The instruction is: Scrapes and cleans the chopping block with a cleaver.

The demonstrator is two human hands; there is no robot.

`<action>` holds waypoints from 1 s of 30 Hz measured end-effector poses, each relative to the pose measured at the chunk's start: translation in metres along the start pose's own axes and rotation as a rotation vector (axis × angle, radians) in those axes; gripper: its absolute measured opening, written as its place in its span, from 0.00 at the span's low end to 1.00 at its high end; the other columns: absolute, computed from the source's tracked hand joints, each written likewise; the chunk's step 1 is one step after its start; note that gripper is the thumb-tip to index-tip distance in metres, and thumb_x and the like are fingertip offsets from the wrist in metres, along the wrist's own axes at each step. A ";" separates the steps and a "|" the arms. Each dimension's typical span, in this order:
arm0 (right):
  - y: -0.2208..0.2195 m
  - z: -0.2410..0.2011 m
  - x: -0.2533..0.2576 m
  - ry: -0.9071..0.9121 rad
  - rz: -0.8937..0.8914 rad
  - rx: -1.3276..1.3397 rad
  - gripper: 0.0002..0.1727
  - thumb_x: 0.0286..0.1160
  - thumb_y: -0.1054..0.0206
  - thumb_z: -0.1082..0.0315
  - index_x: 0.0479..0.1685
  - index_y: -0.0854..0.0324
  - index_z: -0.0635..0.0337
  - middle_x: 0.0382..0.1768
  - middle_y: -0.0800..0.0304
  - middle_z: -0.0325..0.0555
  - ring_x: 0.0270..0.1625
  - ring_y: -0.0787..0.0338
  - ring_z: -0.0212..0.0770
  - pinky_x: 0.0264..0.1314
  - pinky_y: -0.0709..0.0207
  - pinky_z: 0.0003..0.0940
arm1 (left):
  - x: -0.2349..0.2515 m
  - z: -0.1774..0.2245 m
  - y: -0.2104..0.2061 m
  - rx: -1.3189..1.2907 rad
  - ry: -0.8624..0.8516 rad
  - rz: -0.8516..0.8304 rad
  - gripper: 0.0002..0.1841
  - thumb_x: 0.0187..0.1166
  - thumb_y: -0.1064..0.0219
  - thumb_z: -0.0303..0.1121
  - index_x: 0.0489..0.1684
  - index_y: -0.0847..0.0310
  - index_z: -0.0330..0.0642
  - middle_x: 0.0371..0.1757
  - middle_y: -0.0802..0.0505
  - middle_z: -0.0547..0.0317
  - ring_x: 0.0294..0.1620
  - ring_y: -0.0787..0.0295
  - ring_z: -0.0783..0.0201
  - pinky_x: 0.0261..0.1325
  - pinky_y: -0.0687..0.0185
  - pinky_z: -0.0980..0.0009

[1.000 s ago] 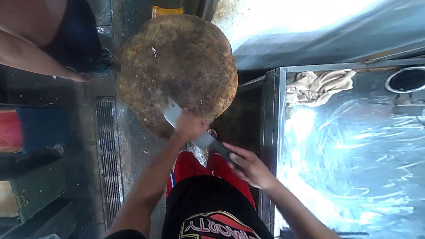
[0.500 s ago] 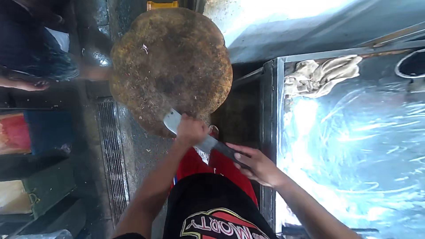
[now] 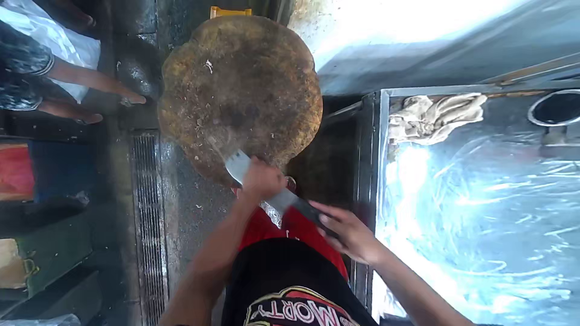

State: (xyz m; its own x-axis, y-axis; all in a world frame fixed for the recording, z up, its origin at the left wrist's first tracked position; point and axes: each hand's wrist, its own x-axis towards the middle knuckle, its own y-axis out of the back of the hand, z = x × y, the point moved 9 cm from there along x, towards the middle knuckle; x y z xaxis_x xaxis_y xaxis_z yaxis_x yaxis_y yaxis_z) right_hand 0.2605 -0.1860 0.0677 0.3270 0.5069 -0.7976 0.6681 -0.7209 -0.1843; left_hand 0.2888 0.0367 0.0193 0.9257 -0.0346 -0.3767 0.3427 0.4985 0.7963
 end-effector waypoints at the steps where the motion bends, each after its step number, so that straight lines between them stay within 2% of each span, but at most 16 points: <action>1: 0.009 0.012 -0.016 -0.041 -0.003 0.013 0.30 0.82 0.39 0.57 0.86 0.27 0.45 0.31 0.15 0.42 0.15 0.29 0.31 0.12 0.34 0.25 | -0.010 0.019 -0.016 -0.050 -0.002 -0.054 0.24 0.86 0.50 0.50 0.36 0.08 0.49 0.36 0.04 0.56 0.48 0.07 0.54 0.77 0.33 0.43; 3: 0.003 0.015 -0.022 -0.063 -0.011 0.047 0.30 0.82 0.40 0.59 0.85 0.26 0.46 0.29 0.17 0.41 0.13 0.30 0.29 0.11 0.36 0.24 | -0.021 0.025 -0.013 -0.094 -0.008 -0.101 0.25 0.87 0.52 0.48 0.35 0.09 0.44 0.36 0.04 0.52 0.48 0.06 0.52 0.77 0.31 0.45; 5: -0.030 -0.021 0.015 0.023 -0.018 0.025 0.29 0.85 0.41 0.60 0.86 0.27 0.47 0.32 0.15 0.43 0.15 0.29 0.31 0.13 0.34 0.26 | -0.011 -0.017 0.022 -0.070 -0.013 -0.093 0.24 0.88 0.48 0.47 0.37 0.08 0.42 0.37 0.04 0.48 0.49 0.06 0.48 0.72 0.27 0.43; 7: -0.066 -0.055 0.059 0.079 -0.030 0.040 0.27 0.91 0.44 0.62 0.88 0.31 0.49 0.34 0.15 0.44 0.17 0.27 0.32 0.15 0.32 0.26 | 0.008 -0.071 0.056 0.016 -0.015 -0.051 0.22 0.88 0.47 0.49 0.35 0.09 0.46 0.36 0.05 0.50 0.47 0.07 0.48 0.69 0.23 0.41; 9: -0.081 -0.063 0.083 0.062 -0.027 0.088 0.26 0.94 0.46 0.63 0.89 0.31 0.47 0.33 0.16 0.45 0.17 0.27 0.32 0.15 0.33 0.24 | 0.025 -0.101 0.074 0.135 0.002 -0.046 0.24 0.86 0.49 0.49 0.32 0.09 0.48 0.34 0.05 0.55 0.46 0.08 0.53 0.74 0.28 0.48; 11: -0.070 -0.051 0.073 0.063 -0.042 0.082 0.27 0.93 0.46 0.63 0.90 0.33 0.47 0.33 0.15 0.46 0.17 0.27 0.33 0.15 0.33 0.26 | 0.023 -0.090 0.071 0.166 0.006 -0.026 0.24 0.85 0.50 0.50 0.30 0.09 0.50 0.33 0.05 0.57 0.45 0.07 0.55 0.76 0.29 0.48; 14: -0.019 -0.005 0.013 -0.003 -0.023 0.021 0.29 0.86 0.42 0.59 0.87 0.28 0.46 0.33 0.14 0.44 0.16 0.29 0.32 0.13 0.34 0.26 | -0.004 -0.020 0.009 0.039 0.009 -0.013 0.24 0.84 0.48 0.52 0.30 0.08 0.52 0.31 0.05 0.59 0.43 0.07 0.56 0.75 0.29 0.44; 16: -0.003 0.016 -0.021 -0.073 -0.030 0.025 0.30 0.83 0.40 0.58 0.86 0.27 0.46 0.29 0.16 0.42 0.13 0.29 0.30 0.11 0.34 0.25 | -0.027 0.015 -0.017 -0.074 0.019 -0.065 0.26 0.86 0.52 0.50 0.33 0.09 0.45 0.35 0.04 0.53 0.47 0.06 0.52 0.78 0.32 0.44; 18: -0.019 0.011 -0.014 -0.071 -0.042 0.040 0.30 0.83 0.40 0.58 0.86 0.27 0.47 0.29 0.17 0.42 0.13 0.30 0.30 0.10 0.35 0.25 | -0.034 0.005 -0.004 -0.088 0.038 -0.134 0.26 0.87 0.53 0.48 0.35 0.11 0.41 0.37 0.04 0.48 0.49 0.07 0.48 0.75 0.30 0.44; 20: -0.058 -0.026 0.036 0.035 -0.039 0.014 0.29 0.87 0.42 0.58 0.88 0.30 0.46 0.34 0.14 0.45 0.17 0.28 0.33 0.15 0.31 0.28 | -0.011 -0.048 0.036 -0.009 0.027 -0.187 0.25 0.89 0.50 0.48 0.40 0.09 0.41 0.40 0.04 0.46 0.52 0.07 0.45 0.74 0.29 0.42; 22: -0.094 -0.053 0.078 0.088 -0.032 0.085 0.28 0.93 0.46 0.61 0.90 0.34 0.50 0.33 0.16 0.44 0.18 0.26 0.33 0.16 0.29 0.27 | 0.015 -0.099 0.063 0.110 -0.004 -0.146 0.23 0.87 0.48 0.49 0.36 0.09 0.45 0.38 0.05 0.50 0.49 0.07 0.48 0.74 0.27 0.43; 24: -0.102 -0.064 0.094 0.077 -0.016 0.148 0.27 0.94 0.47 0.62 0.91 0.34 0.48 0.32 0.17 0.45 0.17 0.27 0.33 0.15 0.32 0.26 | 0.029 -0.117 0.086 0.187 -0.009 -0.078 0.24 0.85 0.50 0.49 0.29 0.12 0.47 0.33 0.06 0.55 0.45 0.09 0.52 0.73 0.28 0.48; 25: -0.097 -0.060 0.088 0.074 -0.021 0.141 0.27 0.94 0.47 0.62 0.91 0.34 0.48 0.32 0.17 0.46 0.17 0.28 0.33 0.14 0.32 0.26 | 0.026 -0.112 0.086 0.178 0.000 -0.048 0.23 0.85 0.48 0.49 0.27 0.11 0.48 0.31 0.06 0.57 0.44 0.09 0.54 0.75 0.29 0.48; 27: -0.067 -0.035 0.055 0.059 -0.023 0.063 0.28 0.91 0.45 0.61 0.90 0.32 0.47 0.34 0.15 0.47 0.17 0.28 0.33 0.14 0.33 0.27 | 0.007 -0.076 0.055 0.100 0.016 -0.012 0.23 0.83 0.46 0.52 0.27 0.08 0.53 0.31 0.06 0.60 0.43 0.08 0.57 0.77 0.29 0.46; 29: -0.039 -0.002 0.010 -0.021 -0.020 0.017 0.29 0.85 0.41 0.59 0.87 0.28 0.46 0.33 0.14 0.44 0.16 0.28 0.32 0.13 0.33 0.27 | -0.021 -0.031 0.005 -0.012 0.034 -0.090 0.26 0.86 0.51 0.53 0.34 0.09 0.47 0.37 0.04 0.53 0.49 0.07 0.51 0.78 0.33 0.43; 30: -0.033 0.010 -0.008 -0.064 -0.027 0.010 0.29 0.84 0.41 0.58 0.86 0.27 0.46 0.31 0.15 0.43 0.15 0.29 0.31 0.12 0.34 0.26 | -0.036 -0.014 -0.007 -0.054 0.039 -0.110 0.27 0.86 0.53 0.52 0.34 0.10 0.43 0.37 0.04 0.49 0.50 0.07 0.48 0.78 0.33 0.42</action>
State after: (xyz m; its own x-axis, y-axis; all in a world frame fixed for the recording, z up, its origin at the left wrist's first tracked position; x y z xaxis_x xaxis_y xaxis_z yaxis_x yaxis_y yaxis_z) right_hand 0.2297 -0.1707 0.0743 0.2655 0.4950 -0.8273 0.6691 -0.7124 -0.2115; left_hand 0.2512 0.0469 0.0207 0.8757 -0.0589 -0.4792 0.4318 0.5395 0.7228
